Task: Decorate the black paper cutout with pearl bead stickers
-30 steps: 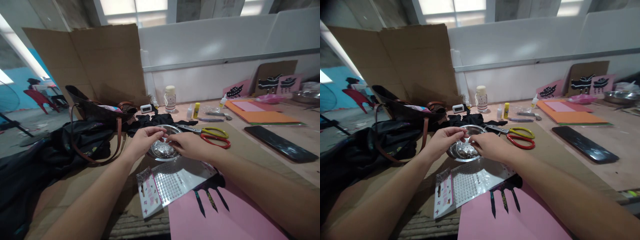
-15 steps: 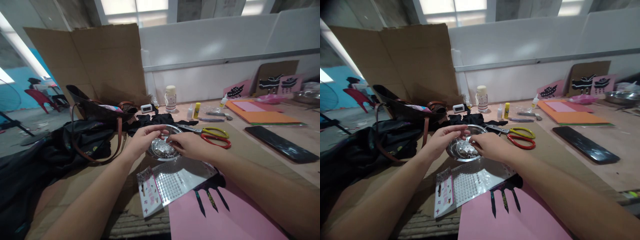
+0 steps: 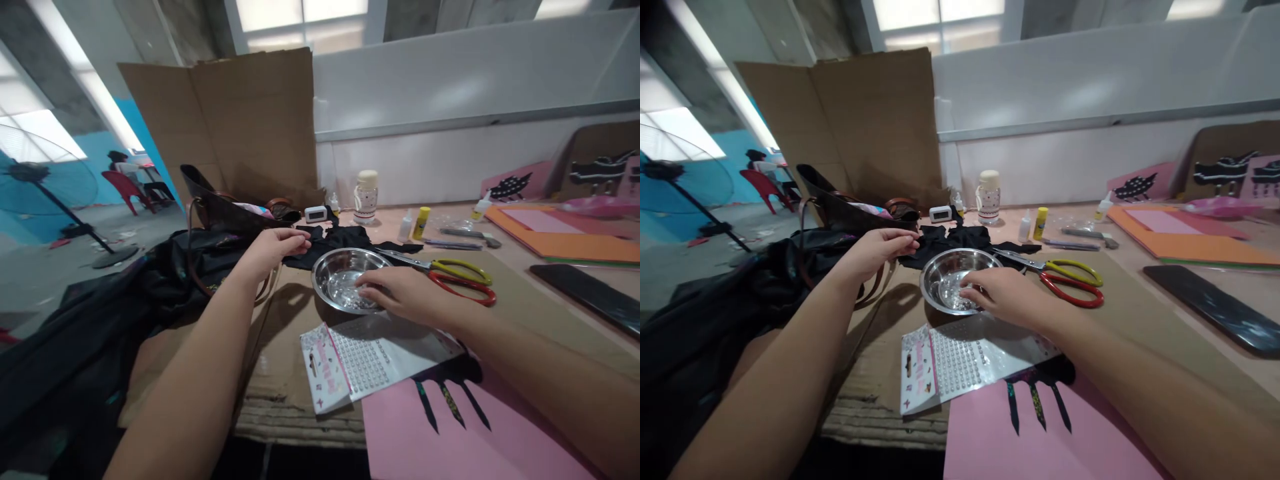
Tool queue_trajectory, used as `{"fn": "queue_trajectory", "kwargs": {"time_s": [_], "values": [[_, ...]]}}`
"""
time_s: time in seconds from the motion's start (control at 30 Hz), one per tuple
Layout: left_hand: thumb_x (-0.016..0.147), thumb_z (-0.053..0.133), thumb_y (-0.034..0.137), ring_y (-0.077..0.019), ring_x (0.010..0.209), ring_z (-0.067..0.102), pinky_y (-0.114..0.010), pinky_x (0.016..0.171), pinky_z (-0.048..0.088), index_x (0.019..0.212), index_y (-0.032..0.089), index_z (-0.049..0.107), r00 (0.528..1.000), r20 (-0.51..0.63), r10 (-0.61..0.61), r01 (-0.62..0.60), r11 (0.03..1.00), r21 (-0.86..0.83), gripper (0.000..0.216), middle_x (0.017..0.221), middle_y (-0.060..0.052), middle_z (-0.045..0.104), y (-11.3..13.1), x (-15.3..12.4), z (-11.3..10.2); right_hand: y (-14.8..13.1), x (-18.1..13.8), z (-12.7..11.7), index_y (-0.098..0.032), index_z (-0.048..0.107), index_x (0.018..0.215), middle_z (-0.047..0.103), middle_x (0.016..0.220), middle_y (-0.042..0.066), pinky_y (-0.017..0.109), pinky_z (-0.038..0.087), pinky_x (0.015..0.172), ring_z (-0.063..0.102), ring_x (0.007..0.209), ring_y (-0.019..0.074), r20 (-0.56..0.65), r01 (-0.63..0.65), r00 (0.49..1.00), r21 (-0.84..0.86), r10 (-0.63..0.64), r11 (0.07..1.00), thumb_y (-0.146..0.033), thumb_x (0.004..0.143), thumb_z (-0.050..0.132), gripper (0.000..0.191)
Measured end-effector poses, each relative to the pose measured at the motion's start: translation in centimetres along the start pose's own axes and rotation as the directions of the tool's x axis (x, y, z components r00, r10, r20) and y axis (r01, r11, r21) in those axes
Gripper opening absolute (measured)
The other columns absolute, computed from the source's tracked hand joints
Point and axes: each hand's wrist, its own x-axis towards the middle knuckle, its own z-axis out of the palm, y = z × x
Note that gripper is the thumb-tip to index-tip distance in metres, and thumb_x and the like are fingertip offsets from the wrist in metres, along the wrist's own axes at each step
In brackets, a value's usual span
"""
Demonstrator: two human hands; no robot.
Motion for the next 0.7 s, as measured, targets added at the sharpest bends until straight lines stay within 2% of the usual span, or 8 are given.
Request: {"fn": "queue_trajectory", "kwargs": {"time_s": [0.07, 0.17, 0.27, 0.33, 0.4, 0.5, 0.6, 0.7], "values": [[0.073, 0.079, 0.034, -0.0216, 0.091, 0.072, -0.038, 0.094, 0.053, 0.101, 0.012, 0.076, 0.999, 0.036, -0.031, 0.030, 0.999, 0.034, 0.036, 0.093, -0.011, 0.078, -0.3, 0.2, -0.8, -0.4, -0.2, -0.2, -0.025, 0.069, 0.113, 0.074, 0.108, 0.006, 0.033, 0.046, 0.077, 0.067, 0.094, 0.0222, 0.027, 0.019, 0.999, 0.036, -0.020, 0.999, -0.044, 0.100, 0.049, 0.031], [0.073, 0.080, 0.031, -0.0230, 0.091, 0.072, -0.039, 0.092, 0.054, 0.099, 0.013, 0.077, 0.995, 0.083, -0.062, 0.054, 0.995, 0.088, 0.032, 0.092, -0.011, 0.079, -0.4, 0.2, -1.4, -1.3, -0.5, -0.3, -0.026, 0.068, 0.115, 0.073, 0.108, 0.005, 0.032, 0.046, 0.080, 0.067, 0.095, 0.0228, 0.084, 0.115, 0.990, 0.038, -0.117, 0.993, -0.051, 0.090, 0.064, 0.035], [0.075, 0.078, 0.028, -0.0230, 0.092, 0.073, -0.038, 0.092, 0.054, 0.100, 0.015, 0.077, 0.991, 0.108, -0.074, 0.059, 0.989, 0.137, 0.028, 0.099, -0.011, 0.079, 0.0, -0.1, -1.4, -1.9, -0.7, 0.1, -0.025, 0.069, 0.109, 0.073, 0.101, 0.004, 0.031, 0.045, 0.075, 0.066, 0.089, 0.0222, 0.104, 0.171, 0.981, -0.040, -0.166, 0.985, -0.042, 0.089, 0.068, 0.026], [0.076, 0.076, 0.027, -0.0230, 0.092, 0.073, -0.037, 0.091, 0.054, 0.101, 0.015, 0.077, 0.989, 0.123, -0.080, 0.058, 0.984, 0.168, 0.028, 0.101, -0.011, 0.079, 0.3, -0.3, -1.3, -1.9, -0.6, 0.6, -0.024, 0.071, 0.101, 0.072, 0.093, 0.003, 0.030, 0.044, 0.070, 0.065, 0.082, 0.0202, 0.082, 0.166, 0.984, -0.088, -0.159, 0.982, -0.031, 0.093, 0.061, 0.014], [0.077, 0.075, 0.029, -0.0231, 0.092, 0.073, -0.036, 0.090, 0.054, 0.103, 0.016, 0.077, 0.987, 0.135, -0.083, 0.056, 0.979, 0.198, 0.029, 0.099, -0.010, 0.079, 0.5, -0.4, -1.2, -1.3, -0.3, 0.9, -0.023, 0.072, 0.096, 0.071, 0.091, 0.004, 0.029, 0.043, 0.069, 0.064, 0.079, 0.0190, 0.031, 0.157, 0.988, -0.104, -0.155, 0.982, -0.024, 0.095, 0.055, 0.017], [0.080, 0.071, 0.036, -0.0231, 0.092, 0.072, -0.034, 0.086, 0.054, 0.102, 0.016, 0.077, 0.989, 0.131, -0.073, 0.038, 0.968, 0.249, 0.031, 0.096, -0.010, 0.079, 0.4, -0.3, -1.2, 0.2, 0.1, 0.9, -0.023, 0.072, 0.099, 0.073, 0.095, 0.006, 0.030, 0.044, 0.071, 0.065, 0.083, 0.0208, -0.082, 0.103, 0.990, -0.139, -0.115, 0.985, -0.024, 0.095, 0.052, 0.020], [0.080, 0.068, 0.041, -0.0230, 0.084, 0.071, -0.032, 0.078, 0.052, 0.088, 0.015, 0.078, 0.996, 0.082, -0.045, 0.014, 0.937, 0.349, 0.029, 0.086, -0.010, 0.078, 0.0, -0.2, -1.3, 1.6, 0.5, 0.3, -0.022, 0.072, 0.096, 0.073, 0.091, 0.007, 0.033, 0.044, 0.070, 0.064, 0.082, 0.0234, -0.139, 0.045, 0.988, -0.172, -0.069, 0.984, -0.026, 0.096, 0.051, 0.022], [0.076, 0.070, 0.039, -0.0229, 0.074, 0.067, -0.030, 0.067, 0.047, 0.075, 0.017, 0.077, 0.999, 0.030, -0.022, 0.005, 0.879, 0.476, 0.023, 0.075, -0.007, 0.075, -0.8, 0.0, -1.2, 2.3, 0.7, -0.3, -0.023, 0.071, 0.092, 0.072, 0.090, 0.008, 0.036, 0.044, 0.071, 0.064, 0.082, 0.0253, -0.144, 0.035, 0.988, -0.164, -0.059, 0.986, -0.029, 0.097, 0.048, 0.025]]}}
